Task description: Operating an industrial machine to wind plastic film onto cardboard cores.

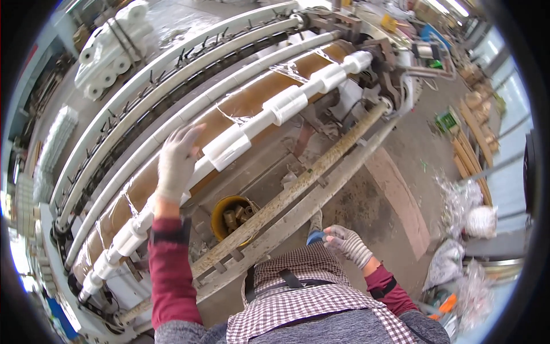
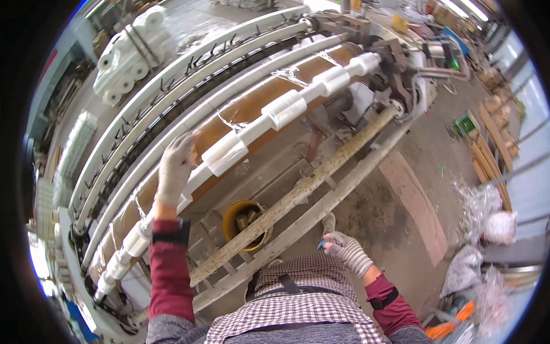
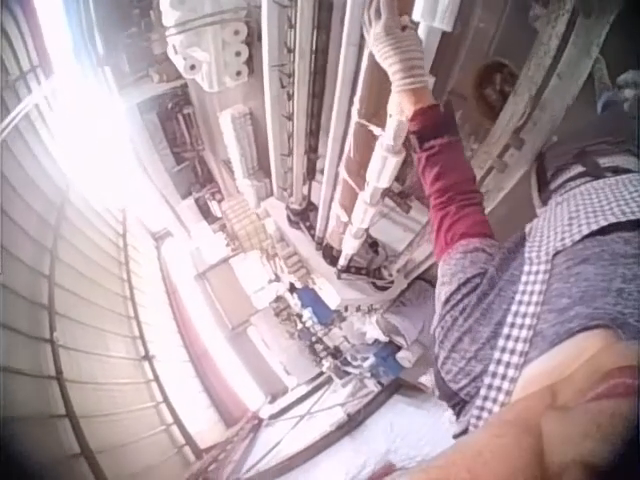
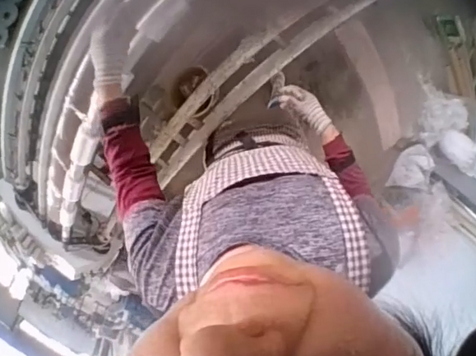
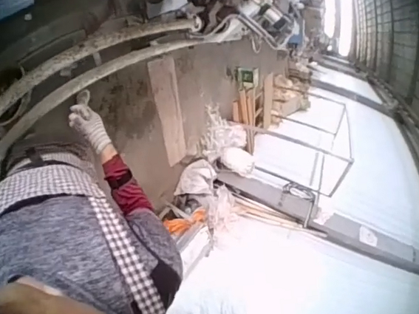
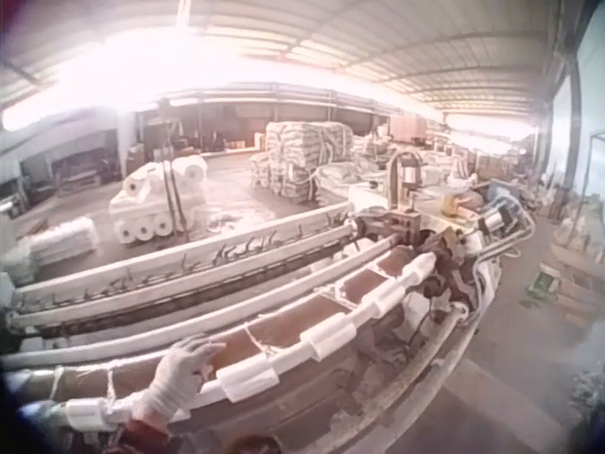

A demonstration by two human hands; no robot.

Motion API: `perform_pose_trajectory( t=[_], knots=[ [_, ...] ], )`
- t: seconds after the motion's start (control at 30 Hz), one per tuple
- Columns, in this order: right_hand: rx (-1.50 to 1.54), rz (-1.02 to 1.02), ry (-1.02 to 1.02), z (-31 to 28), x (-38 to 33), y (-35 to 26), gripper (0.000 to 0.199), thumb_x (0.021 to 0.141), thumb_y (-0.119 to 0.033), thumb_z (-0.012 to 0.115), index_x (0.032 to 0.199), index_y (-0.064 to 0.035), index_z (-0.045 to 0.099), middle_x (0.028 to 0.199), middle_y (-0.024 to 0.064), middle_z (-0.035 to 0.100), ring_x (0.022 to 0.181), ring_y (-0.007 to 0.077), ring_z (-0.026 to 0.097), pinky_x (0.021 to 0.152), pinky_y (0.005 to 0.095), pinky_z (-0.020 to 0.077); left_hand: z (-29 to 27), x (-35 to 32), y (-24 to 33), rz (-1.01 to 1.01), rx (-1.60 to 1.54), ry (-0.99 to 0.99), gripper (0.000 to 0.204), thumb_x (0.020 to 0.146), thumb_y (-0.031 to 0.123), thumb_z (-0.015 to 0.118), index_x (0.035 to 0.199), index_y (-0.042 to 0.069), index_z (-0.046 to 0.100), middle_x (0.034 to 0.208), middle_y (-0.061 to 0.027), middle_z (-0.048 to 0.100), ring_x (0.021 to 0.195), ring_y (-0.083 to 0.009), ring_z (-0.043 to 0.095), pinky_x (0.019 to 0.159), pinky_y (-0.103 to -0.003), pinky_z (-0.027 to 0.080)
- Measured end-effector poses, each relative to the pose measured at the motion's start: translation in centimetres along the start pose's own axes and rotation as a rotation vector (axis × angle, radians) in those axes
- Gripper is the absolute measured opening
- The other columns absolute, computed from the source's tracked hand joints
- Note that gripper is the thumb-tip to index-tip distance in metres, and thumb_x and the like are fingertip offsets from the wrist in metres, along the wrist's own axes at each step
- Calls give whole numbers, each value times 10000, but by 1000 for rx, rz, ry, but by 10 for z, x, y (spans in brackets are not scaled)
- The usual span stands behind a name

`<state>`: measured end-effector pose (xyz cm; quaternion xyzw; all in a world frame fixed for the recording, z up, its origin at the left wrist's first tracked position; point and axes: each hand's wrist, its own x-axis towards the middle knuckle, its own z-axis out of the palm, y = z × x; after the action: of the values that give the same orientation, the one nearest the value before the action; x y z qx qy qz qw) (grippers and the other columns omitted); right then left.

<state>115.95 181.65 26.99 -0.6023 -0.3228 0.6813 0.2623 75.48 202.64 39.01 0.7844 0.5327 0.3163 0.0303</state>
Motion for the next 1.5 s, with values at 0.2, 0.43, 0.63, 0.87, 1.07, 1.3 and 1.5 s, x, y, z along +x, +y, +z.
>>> perform_pose_trajectory(
  t=[0.2, 0.43, 0.63, 0.87, 1.07, 1.3, 1.5],
  knots=[
    [23, -134, -42, -115, 40, -53, 413, 854, -261, 647, 1162, -1, 557, 966, 57, 619, 842, 127, 605, 768, 269, 488, 74, 75, -15, -191, 233, -182, 222, 736, 119, 667, 957, 123, 680, 851, -102, 659, 767, -310, 610, 706, -381, 485],
    [48, -13, 166, -267, 74, -82, 342, 838, -153, 599, 1147, -16, 548, 897, 73, 628, 774, 162, 624, 687, 280, 503, 106, 74, 38, -771, -547, 129, 149, 831, 162, 661, 803, 16, 665, 661, 20, 584, 619, -69, 481, 581, -231, 409],
    [140, -87, 249, -367, 88, -98, 359, 844, -184, 632, 1156, -35, 536, 902, 49, 626, 771, 167, 622, 698, 286, 512, 98, 130, 109, -588, -388, 22, 174, 886, 172, 597, 887, 13, 667, 763, -15, 623, 699, -81, 516, 653, -234, 423],
    [-167, -755, 837, -544, 171, -250, 298, 857, -193, 634, 1119, -54, 604, 999, 78, 637, 848, 167, 597, 767, 315, 497, 181, 337, 240, -173, -551, -117, 211, 927, 156, 546, 1021, -17, 622, 912, -60, 645, 860, -121, 598, 771, -239, 457],
    [-616, -1058, 795, -673, 314, -381, 355, 832, -241, 614, 1130, -49, 594, 1139, 126, 579, 1045, 252, 538, 911, 392, 422, 335, 531, 328, -214, -1040, -370, 374, 922, 269, 568, 1209, 31, 541, 1091, -61, 605, 931, -135, 608, 774, -251, 491],
    [-1204, -1143, 730, -625, 431, -532, 447, 797, -333, 621, 1144, -55, 578, 1231, 137, 525, 1167, 318, 457, 979, 466, 341, 505, 695, 350, -459, -826, -366, 462, 926, 363, 542, 1249, 42, 462, 876, -62, 612, 723, -174, 635, 639, -297, 526],
    [-1268, -1145, 685, -626, 427, -545, 553, 769, -437, 633, 1202, -105, 539, 1362, 124, 425, 1247, 364, 378, 1046, 491, 260, 551, 714, 358, -728, -1277, -378, 325, 914, 397, 547, 928, 72, 562, 777, -64, 598, 631, -219, 626, 530, -337, 539]
  ],
)
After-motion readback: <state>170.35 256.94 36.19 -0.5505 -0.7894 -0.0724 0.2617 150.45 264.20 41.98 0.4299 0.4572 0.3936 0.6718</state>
